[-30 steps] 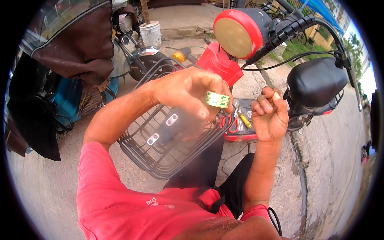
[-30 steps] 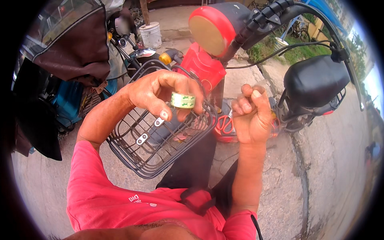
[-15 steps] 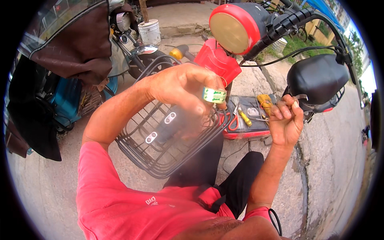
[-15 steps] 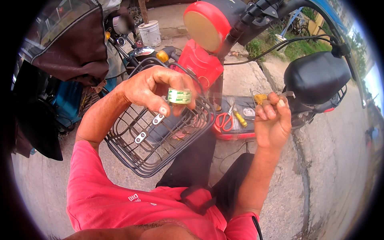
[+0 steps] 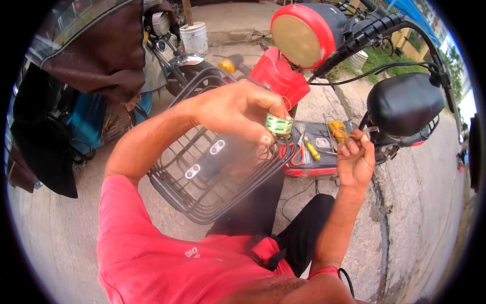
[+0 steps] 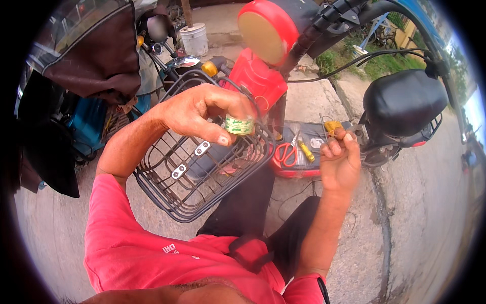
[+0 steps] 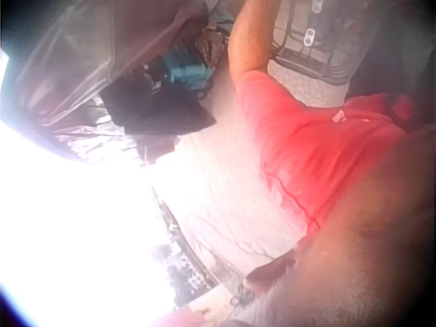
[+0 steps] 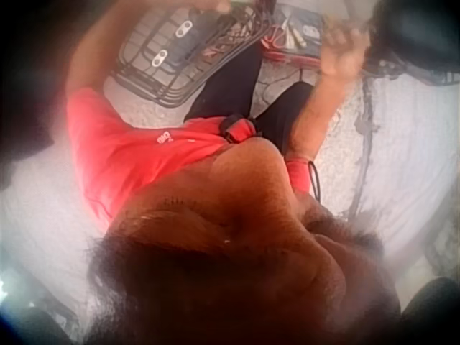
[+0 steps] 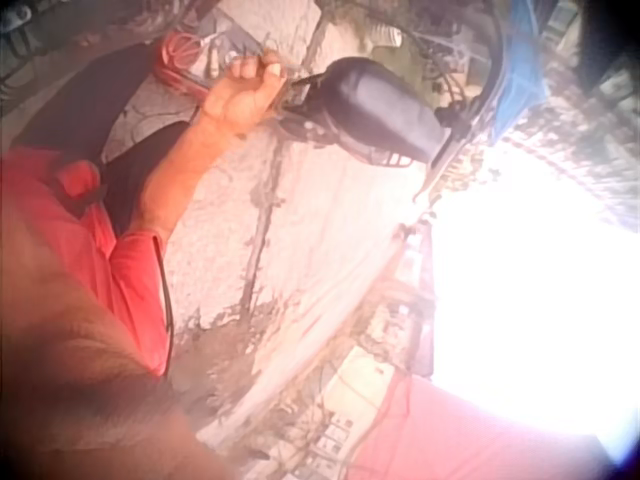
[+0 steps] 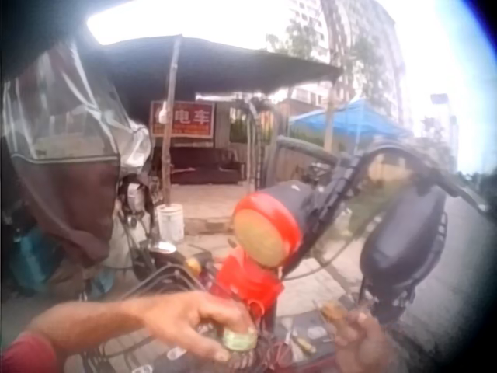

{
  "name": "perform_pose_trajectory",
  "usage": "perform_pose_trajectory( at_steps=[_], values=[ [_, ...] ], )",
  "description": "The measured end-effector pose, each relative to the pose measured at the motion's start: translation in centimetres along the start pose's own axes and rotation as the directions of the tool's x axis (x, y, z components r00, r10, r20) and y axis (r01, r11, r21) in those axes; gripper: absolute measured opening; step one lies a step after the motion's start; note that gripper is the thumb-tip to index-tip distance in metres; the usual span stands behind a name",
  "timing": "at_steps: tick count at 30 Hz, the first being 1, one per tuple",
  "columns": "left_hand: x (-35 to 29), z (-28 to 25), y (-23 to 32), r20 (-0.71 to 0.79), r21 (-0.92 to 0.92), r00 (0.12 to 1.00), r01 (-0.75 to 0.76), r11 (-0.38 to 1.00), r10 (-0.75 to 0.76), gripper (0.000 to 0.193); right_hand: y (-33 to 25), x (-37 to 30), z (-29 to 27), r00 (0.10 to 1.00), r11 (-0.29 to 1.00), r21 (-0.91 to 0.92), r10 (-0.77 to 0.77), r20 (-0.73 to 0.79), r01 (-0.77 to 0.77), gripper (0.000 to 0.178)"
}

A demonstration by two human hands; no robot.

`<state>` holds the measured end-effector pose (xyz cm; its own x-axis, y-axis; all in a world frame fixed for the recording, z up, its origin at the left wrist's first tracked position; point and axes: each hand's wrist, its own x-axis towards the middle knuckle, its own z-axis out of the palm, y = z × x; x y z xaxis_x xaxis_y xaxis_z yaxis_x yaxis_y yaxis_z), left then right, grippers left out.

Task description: The person unwinds tape from a roll, wraps it around a wire on a bicycle light, and cuts the tape with scissors.

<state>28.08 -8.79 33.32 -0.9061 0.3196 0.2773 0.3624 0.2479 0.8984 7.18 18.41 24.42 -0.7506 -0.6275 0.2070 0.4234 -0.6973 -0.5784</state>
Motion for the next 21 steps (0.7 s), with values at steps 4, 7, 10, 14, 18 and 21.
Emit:
perform_pose_trajectory(
  at_steps=[4,7,10,14,18,21],
  values=[
    [0.1,0.2,-0.3,0.001,0.025,0.999,-0.052,0.998,0.052,0.027,1.7,-0.2,-0.5,0.987,0.997,-0.052,0.043,-0.152,-0.052,0.01],
    [0.1,0.0,-0.4,0.016,0.095,0.994,-0.111,0.989,0.11,0.026,3.6,-0.4,-1.4,0.976,0.987,-0.047,0.147,-0.164,-0.156,0.006],
    [0.2,0.0,0.1,0.026,0.113,0.993,-0.116,0.987,0.114,0.024,5.7,-1.0,-2.0,0.94,0.958,-0.053,0.264,-0.214,-0.281,0.007],
    [0.4,0.1,0.0,0.045,0.116,0.987,-0.161,0.98,0.156,0.022,6.8,-1.4,-2.8,0.909,0.933,-0.16,0.257,-0.327,-0.322,0.017],
    [0.4,0.3,-0.2,0.044,0.078,0.988,-0.153,0.985,0.15,0.022,5.1,-1.0,-4.4,0.926,0.913,-0.387,-0.029,-0.377,-0.129,0.022],
    [0.5,0.3,-0.3,0.063,0.068,0.989,-0.138,0.988,0.133,0.023,3.8,-2.3,-0.7,0.941,0.686,-0.714,-0.316,-0.122,0.138,0.027]
  ],
)
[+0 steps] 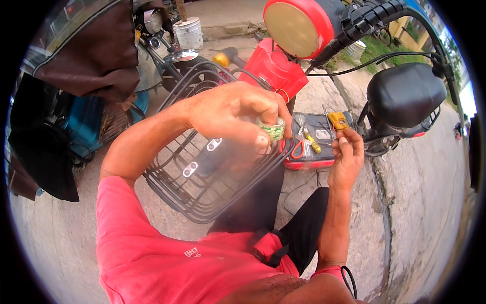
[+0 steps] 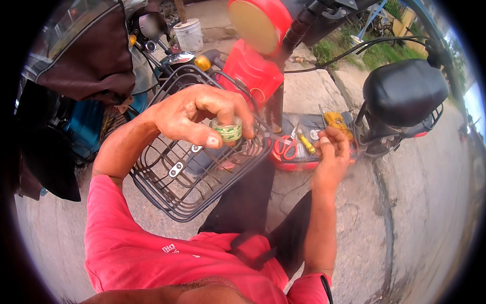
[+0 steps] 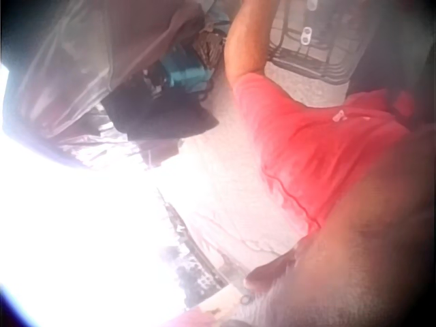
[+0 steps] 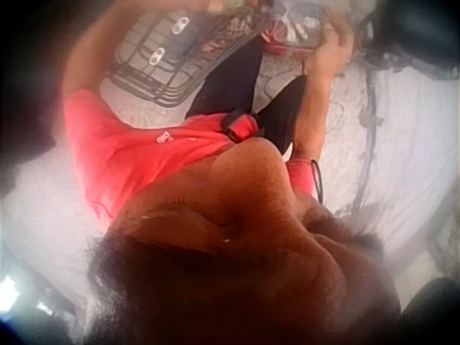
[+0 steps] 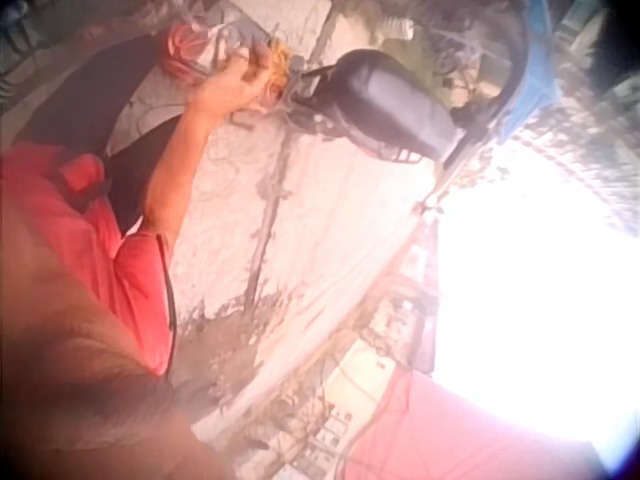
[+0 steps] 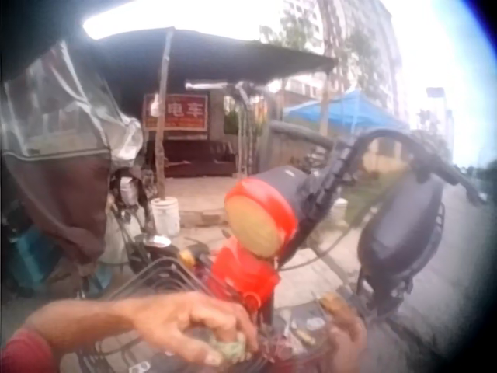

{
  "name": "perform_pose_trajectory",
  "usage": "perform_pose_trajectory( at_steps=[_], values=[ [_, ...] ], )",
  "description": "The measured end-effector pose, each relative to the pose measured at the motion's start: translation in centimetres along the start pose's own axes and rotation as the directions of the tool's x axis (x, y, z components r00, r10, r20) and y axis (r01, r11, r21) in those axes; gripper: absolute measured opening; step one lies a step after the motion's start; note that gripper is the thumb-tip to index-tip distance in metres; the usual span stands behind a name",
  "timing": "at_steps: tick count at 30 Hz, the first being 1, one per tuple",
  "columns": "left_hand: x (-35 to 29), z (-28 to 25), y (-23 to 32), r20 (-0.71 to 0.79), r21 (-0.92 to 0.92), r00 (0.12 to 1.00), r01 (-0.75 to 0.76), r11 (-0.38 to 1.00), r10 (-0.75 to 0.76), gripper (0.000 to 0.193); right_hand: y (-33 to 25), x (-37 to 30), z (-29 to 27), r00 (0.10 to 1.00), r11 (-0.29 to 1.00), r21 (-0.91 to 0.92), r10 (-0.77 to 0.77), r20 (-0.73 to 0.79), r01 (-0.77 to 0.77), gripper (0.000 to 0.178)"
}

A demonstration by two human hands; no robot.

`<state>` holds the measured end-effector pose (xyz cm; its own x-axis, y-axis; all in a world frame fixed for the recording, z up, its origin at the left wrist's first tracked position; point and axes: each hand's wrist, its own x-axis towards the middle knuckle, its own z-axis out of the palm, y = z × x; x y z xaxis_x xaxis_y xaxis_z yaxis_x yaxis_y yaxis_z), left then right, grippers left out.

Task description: The person unwinds tape from a roll, wraps it around a wire on a bicycle light, and cuts the tape with scissors.

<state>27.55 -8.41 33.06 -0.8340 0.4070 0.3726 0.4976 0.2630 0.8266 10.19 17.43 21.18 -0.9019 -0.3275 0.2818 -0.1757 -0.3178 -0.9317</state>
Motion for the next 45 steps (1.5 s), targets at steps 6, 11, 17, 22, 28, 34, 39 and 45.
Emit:
perform_pose_trajectory(
  at_steps=[6,11,17,22,28,34,39,45],
  values=[
    [-0.3,0.5,0.2,0.016,-0.052,0.999,0.051,0.997,-0.05,0.025,-6.1,-3.5,5.7,0.527,0.454,-0.269,-0.695,0.489,0.849,0.043],
    [-0.1,0.7,0.5,0.002,-0.109,0.999,0.044,0.993,-0.044,0.026,-6.0,-3.2,6.8,0.406,0.283,-0.297,-0.727,0.553,0.912,0.051],
    [-0.4,0.5,0.3,-0.003,-0.062,0.999,0.053,0.997,-0.053,0.025,-5.8,-3.3,7.1,0.405,0.236,-0.348,-0.709,0.577,0.907,0.046],
    [-0.4,0.5,0.5,-0.008,-0.075,0.996,0.084,0.994,-0.085,0.026,-5.6,-3.2,7.3,0.395,0.209,-0.361,-0.713,0.58,0.909,0.045],
    [-0.4,0.4,0.8,-0.004,-0.077,0.997,0.075,0.994,-0.076,0.026,-5.5,-3.1,7.3,0.394,0.239,-0.328,-0.715,0.578,0.914,0.049],
    [-0.4,0.6,0.8,-0.006,-0.119,0.996,0.084,0.989,-0.085,0.025,-5.3,-3.2,7.2,0.408,0.299,-0.283,-0.749,0.522,0.911,0.05],
    [-0.4,0.5,0.7,0.002,-0.091,0.998,0.068,0.994,-0.068,0.024,-5.6,-3.3,7.0,0.413,0.294,-0.293,-0.716,0.562,0.91,0.047],
    [-0.4,0.6,0.4,-0.014,-0.105,0.994,0.108,0.989,-0.11,0.023,-5.5,-3.3,7.2,0.483,0.406,-0.267,-0.666,0.568,0.874,0.043]
  ],
)
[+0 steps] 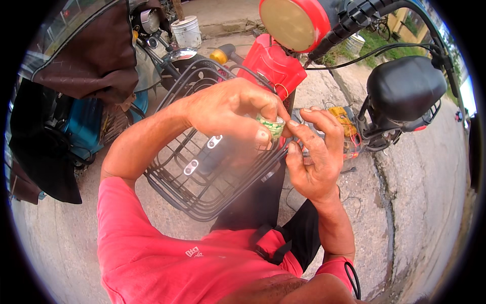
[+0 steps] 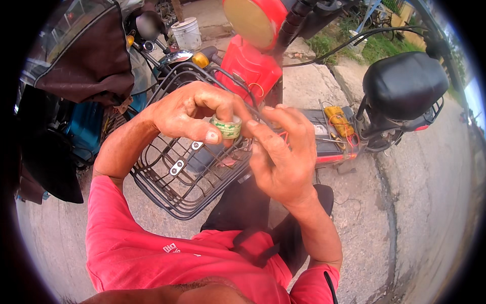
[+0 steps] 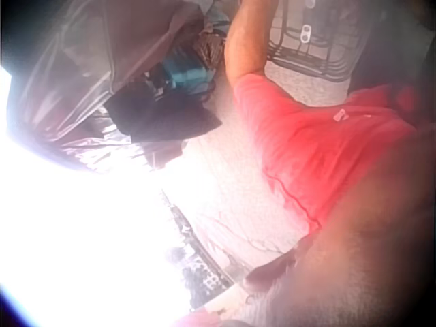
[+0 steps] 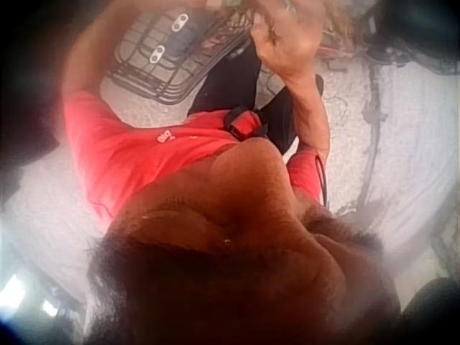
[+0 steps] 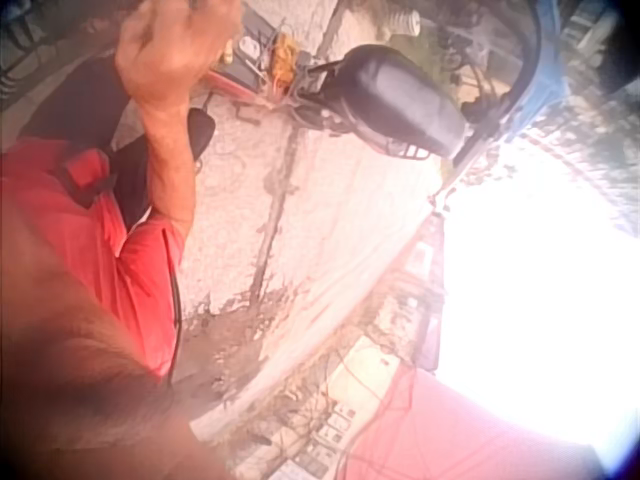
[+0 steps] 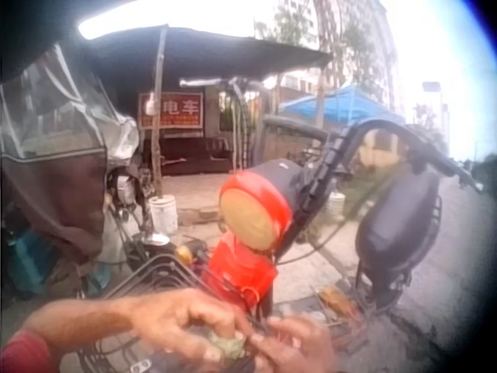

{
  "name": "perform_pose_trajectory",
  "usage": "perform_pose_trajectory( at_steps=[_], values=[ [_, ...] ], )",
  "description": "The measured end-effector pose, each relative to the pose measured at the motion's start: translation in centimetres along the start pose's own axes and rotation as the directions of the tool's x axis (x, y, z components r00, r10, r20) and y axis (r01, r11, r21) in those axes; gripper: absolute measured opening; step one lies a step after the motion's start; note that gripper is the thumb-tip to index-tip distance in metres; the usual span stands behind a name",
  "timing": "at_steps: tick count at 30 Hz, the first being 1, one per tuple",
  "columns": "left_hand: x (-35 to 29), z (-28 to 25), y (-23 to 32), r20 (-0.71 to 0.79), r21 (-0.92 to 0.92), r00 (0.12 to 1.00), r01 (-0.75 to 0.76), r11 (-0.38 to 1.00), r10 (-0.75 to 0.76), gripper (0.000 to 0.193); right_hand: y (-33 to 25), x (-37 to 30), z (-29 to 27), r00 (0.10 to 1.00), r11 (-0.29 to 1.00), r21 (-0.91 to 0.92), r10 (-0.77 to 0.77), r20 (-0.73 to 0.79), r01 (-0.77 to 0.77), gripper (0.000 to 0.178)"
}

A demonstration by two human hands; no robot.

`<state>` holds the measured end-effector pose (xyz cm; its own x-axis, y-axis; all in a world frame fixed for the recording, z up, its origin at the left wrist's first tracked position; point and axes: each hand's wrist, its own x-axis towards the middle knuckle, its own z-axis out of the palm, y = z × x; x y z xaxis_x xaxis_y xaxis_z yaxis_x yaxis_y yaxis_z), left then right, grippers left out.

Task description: The person unwinds tape from a roll, wraps it around a wire on a bicycle light, and cuts the tape with scissors.

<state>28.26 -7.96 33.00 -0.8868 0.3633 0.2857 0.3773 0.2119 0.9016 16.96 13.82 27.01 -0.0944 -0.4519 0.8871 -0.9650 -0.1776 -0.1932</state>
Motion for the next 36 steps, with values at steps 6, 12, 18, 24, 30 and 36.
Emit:
perform_pose_trajectory(
  at_steps=[6,12,18,24,30,36],
  values=[
    [0.2,0.3,0.1,0.042,-0.04,0.998,-0.041,0.998,0.043,0.021,-0.1,-0.1,-0.5,0.902,0.786,0.443,0.369,0.224,-0.431,0.024],
    [0.1,0.1,-0.1,0.038,-0.013,0.999,-0.034,0.999,0.035,0.021,1.0,-1.9,-1.0,0.687,0.338,0.601,0.431,0.585,-0.724,0.028],
    [0.2,-0.1,-0.8,0.1,0.015,0.994,-0.033,0.999,0.031,0.023,1.9,-2.2,-0.5,0.82,0.197,0.82,0.353,0.451,-0.537,0.028],
    [0.1,0.2,-0.6,0.116,-0.067,0.992,0.051,0.996,-0.043,0.024,2.5,-2.7,-0.4,0.845,0.063,0.917,0.419,0.333,-0.393,0.027],
    [0.2,-0.5,-0.8,0.093,-0.083,0.995,-0.029,0.996,0.037,0.021,4.5,-4.0,-2.8,0.743,-0.15,0.946,0.588,0.319,-0.288,0.026],
    [0.3,-0.6,-0.7,0.085,-0.07,0.996,-0.029,0.997,0.035,0.019,8.2,-7.0,-7.6,0.669,-0.185,0.957,0.684,0.29,-0.225,0.028]
  ],
)
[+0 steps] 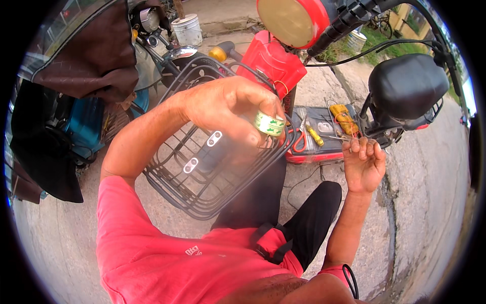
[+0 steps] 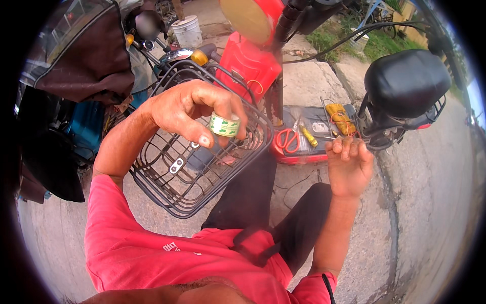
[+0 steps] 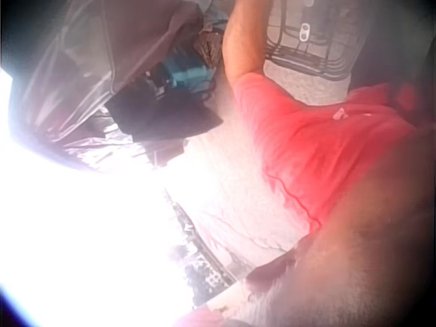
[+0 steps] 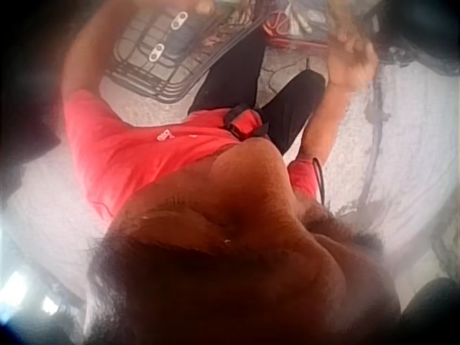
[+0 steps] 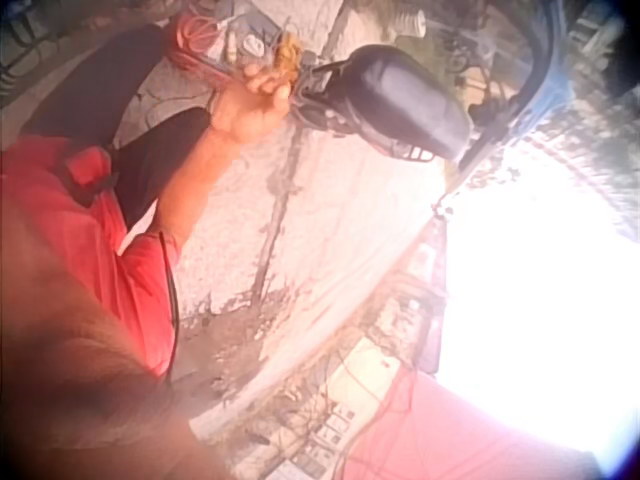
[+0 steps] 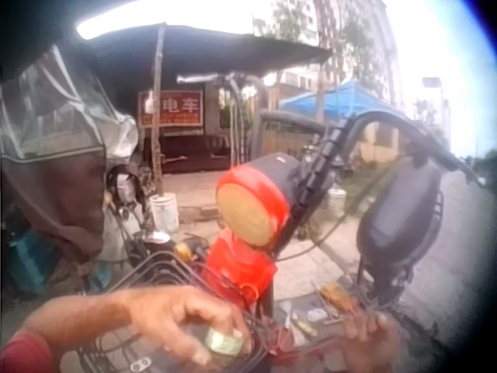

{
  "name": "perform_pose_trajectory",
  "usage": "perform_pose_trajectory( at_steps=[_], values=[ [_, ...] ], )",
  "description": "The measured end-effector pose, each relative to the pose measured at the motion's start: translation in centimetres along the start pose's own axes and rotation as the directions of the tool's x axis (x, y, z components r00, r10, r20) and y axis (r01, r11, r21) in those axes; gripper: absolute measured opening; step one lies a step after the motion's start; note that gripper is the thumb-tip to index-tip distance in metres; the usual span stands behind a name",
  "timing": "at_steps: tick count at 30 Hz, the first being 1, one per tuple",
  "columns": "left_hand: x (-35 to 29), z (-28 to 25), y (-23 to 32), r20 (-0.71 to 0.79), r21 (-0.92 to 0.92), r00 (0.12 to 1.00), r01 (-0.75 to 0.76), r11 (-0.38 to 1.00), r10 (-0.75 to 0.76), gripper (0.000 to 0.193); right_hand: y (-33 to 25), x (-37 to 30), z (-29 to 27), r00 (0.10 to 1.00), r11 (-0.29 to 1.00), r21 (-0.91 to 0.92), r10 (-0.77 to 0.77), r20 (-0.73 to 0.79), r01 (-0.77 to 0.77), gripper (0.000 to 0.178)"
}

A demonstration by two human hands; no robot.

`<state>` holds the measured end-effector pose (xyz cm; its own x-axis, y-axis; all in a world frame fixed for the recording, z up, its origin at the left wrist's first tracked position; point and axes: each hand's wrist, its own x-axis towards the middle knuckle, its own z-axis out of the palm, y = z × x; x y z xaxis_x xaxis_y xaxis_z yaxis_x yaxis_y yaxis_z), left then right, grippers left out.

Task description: The person unwinds tape from a roll, wraps it around a wire on a bicycle light, and cuts the tape with scissors.

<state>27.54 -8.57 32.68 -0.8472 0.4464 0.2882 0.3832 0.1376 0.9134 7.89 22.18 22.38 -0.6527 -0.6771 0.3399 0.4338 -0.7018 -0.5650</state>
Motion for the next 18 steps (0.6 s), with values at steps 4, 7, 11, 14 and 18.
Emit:
perform_pose_trajectory(
  at_steps=[4,7,11,14,18],
  values=[
    [0.0,-0.2,-0.2,0.011,-0.007,1.0,0.009,1.0,-0.009,0.02,-2.8,-1.7,-2.8,0.991,0.999,-0.03,-0.031,-0.13,0.027,0.03],
    [0.0,-0.2,0.2,0.005,0.005,1.0,0.027,1.0,-0.027,0.02,-4.6,-2.9,-4.6,0.978,0.996,-0.057,-0.084,-0.189,0.074,0.029],
    [-0.2,-0.4,0.0,-0.002,0.015,1.0,0.024,1.0,-0.024,0.019,-6.5,-3.9,-6.1,0.961,0.989,-0.098,-0.131,-0.244,0.11,0.028],
    [0.1,-0.9,-0.2,0.014,0.07,1.0,-0.023,0.997,0.023,0.02,-7.4,-4.6,-7.1,0.939,0.986,-0.111,-0.155,-0.307,0.126,0.027],
    [-1.0,-1.7,0.8,-0.194,-0.113,0.981,0.004,0.994,-0.027,0.021,-10.3,-6.4,-11.8,0.865,0.976,-0.091,-0.22,-0.452,0.2,0.026]
  ],
)
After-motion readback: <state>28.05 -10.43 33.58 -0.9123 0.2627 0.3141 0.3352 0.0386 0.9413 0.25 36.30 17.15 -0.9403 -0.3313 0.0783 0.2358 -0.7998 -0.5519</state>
